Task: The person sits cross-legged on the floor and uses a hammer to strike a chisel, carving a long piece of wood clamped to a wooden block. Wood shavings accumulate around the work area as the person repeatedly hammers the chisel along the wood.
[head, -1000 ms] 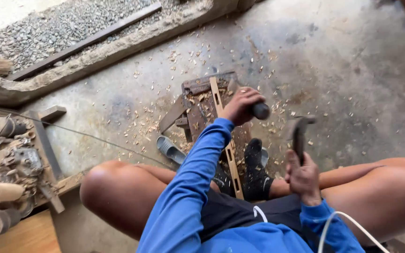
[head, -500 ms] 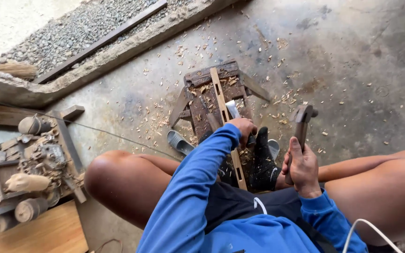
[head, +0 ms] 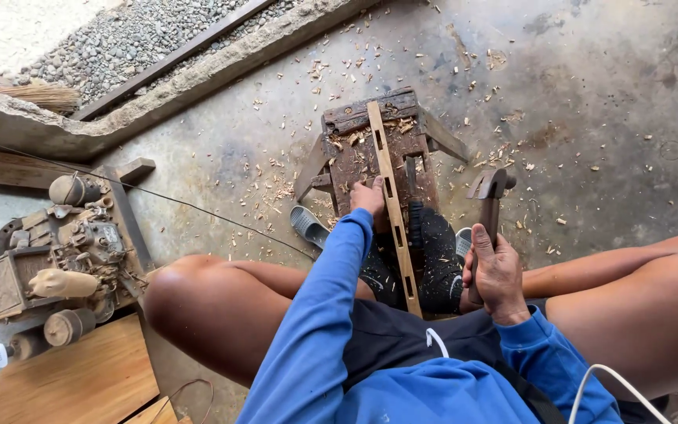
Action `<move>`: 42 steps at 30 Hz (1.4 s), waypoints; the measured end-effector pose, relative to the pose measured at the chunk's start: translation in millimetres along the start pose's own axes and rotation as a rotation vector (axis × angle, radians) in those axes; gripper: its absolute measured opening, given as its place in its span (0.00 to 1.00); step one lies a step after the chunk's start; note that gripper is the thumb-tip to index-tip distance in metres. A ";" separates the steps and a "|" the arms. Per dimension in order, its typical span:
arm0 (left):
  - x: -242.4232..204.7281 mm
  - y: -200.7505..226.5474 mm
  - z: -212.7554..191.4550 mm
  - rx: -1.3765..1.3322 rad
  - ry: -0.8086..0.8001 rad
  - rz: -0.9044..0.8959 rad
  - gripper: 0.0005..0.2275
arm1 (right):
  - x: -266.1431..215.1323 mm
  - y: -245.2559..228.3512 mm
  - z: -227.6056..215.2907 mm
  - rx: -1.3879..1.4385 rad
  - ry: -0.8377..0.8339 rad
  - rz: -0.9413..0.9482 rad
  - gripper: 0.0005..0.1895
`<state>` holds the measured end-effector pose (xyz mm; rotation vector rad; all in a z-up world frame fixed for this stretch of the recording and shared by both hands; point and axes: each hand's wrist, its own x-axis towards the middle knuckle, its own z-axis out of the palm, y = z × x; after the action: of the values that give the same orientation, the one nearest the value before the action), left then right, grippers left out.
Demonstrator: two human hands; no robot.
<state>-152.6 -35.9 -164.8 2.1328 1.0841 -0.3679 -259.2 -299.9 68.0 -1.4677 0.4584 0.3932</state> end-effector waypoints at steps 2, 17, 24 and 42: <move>14.6 -10.8 0.1 -0.283 -0.190 0.084 0.31 | 1.4 -4.5 4.1 -0.004 -0.015 0.026 0.23; 22.2 39.9 -49.3 -1.195 -0.225 -0.042 0.24 | 25.1 8.6 17.1 -0.142 -0.034 0.084 0.21; -48.4 58.0 -45.4 -1.338 -0.372 -0.092 0.19 | 39.7 12.4 18.9 -0.163 -0.058 0.082 0.21; -31.5 47.6 -28.3 -1.296 -0.788 -0.317 0.19 | 21.7 -12.1 33.5 -0.242 -0.066 0.023 0.20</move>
<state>-135.8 -53.8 -105.9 0.5708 0.7869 -0.4200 -232.6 -267.9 68.5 -1.6790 0.3847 0.5283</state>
